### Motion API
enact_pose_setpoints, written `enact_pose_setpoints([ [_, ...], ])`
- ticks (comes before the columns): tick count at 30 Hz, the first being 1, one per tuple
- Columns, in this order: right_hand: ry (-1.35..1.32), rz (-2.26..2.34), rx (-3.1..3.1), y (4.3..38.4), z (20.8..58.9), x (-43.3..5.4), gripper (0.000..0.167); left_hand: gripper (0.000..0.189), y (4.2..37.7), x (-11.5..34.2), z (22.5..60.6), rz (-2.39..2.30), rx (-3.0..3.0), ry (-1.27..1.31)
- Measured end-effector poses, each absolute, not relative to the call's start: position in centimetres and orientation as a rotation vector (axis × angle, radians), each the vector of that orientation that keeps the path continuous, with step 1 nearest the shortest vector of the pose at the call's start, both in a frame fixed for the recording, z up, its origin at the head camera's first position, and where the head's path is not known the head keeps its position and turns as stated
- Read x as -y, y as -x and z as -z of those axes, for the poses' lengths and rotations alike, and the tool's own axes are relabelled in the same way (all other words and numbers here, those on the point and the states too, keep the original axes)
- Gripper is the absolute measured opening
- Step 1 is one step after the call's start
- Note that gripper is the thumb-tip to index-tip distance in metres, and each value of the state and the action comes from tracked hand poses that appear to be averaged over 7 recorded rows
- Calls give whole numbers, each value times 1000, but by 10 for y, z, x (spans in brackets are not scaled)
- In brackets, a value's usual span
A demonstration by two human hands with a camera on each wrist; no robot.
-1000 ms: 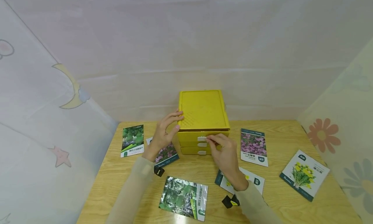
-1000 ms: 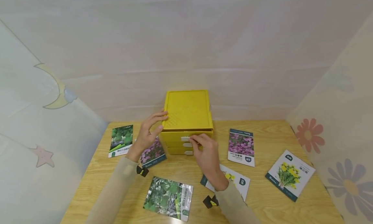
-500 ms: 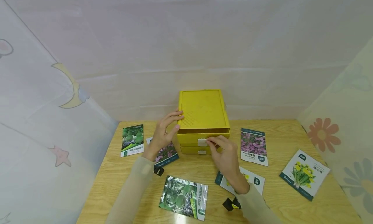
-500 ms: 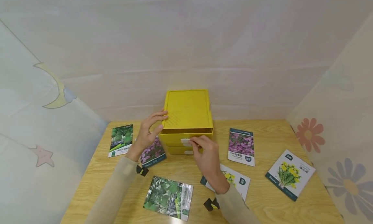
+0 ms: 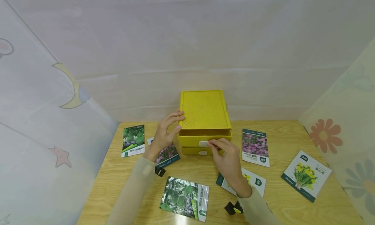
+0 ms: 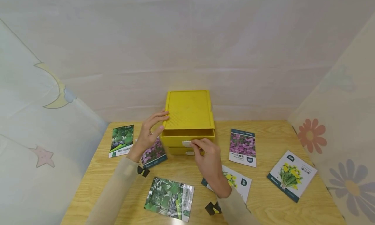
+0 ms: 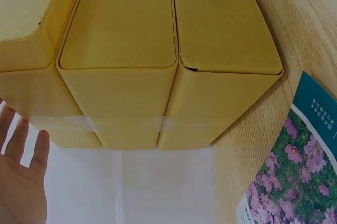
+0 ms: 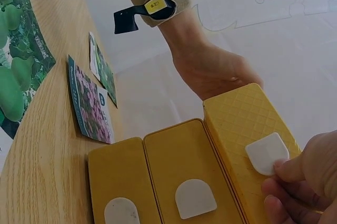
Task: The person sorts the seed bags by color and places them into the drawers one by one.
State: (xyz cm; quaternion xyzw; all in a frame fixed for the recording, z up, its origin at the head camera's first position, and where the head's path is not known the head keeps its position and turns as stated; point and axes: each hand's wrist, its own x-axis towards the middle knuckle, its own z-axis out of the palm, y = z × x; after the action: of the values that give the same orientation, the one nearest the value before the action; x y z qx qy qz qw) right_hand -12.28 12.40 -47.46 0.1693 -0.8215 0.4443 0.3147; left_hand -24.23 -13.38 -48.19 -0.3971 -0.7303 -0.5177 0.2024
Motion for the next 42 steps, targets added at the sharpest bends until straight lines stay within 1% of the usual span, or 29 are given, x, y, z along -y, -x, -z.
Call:
enact_pose_setpoints([
  [3, -446, -1173, 2167, 121, 474, -124, 16, 44, 242, 134, 482, 1443, 2055, 1096],
  [12, -484, -1200, 2129, 117, 476, -125, 15, 46, 242, 133, 481, 1448, 2047, 1098],
  [14, -490, -1202, 2120, 116, 476, -125, 16, 45, 242, 133, 481, 1449, 2045, 1098],
  [19, -493, -1220, 2109, 112, 475, -124, 17, 33, 242, 134, 482, 1456, 2036, 1104],
  [27, -478, -1231, 2107, 106, 475, -123, 16, 32, 244, 134, 484, 1463, 2023, 1112],
  [33, -482, -1242, 2100, 102, 475, -123, 16, 37, 244, 134, 484, 1447, 2026, 1111],
  [38, -486, -1237, 2096, 98, 476, -123, 17, 33, 244, 134, 485, 1451, 2026, 1108],
  [42, -485, -1237, 2095, 94, 476, -123, 19, 33, 244, 134, 485, 1457, 2020, 1111],
])
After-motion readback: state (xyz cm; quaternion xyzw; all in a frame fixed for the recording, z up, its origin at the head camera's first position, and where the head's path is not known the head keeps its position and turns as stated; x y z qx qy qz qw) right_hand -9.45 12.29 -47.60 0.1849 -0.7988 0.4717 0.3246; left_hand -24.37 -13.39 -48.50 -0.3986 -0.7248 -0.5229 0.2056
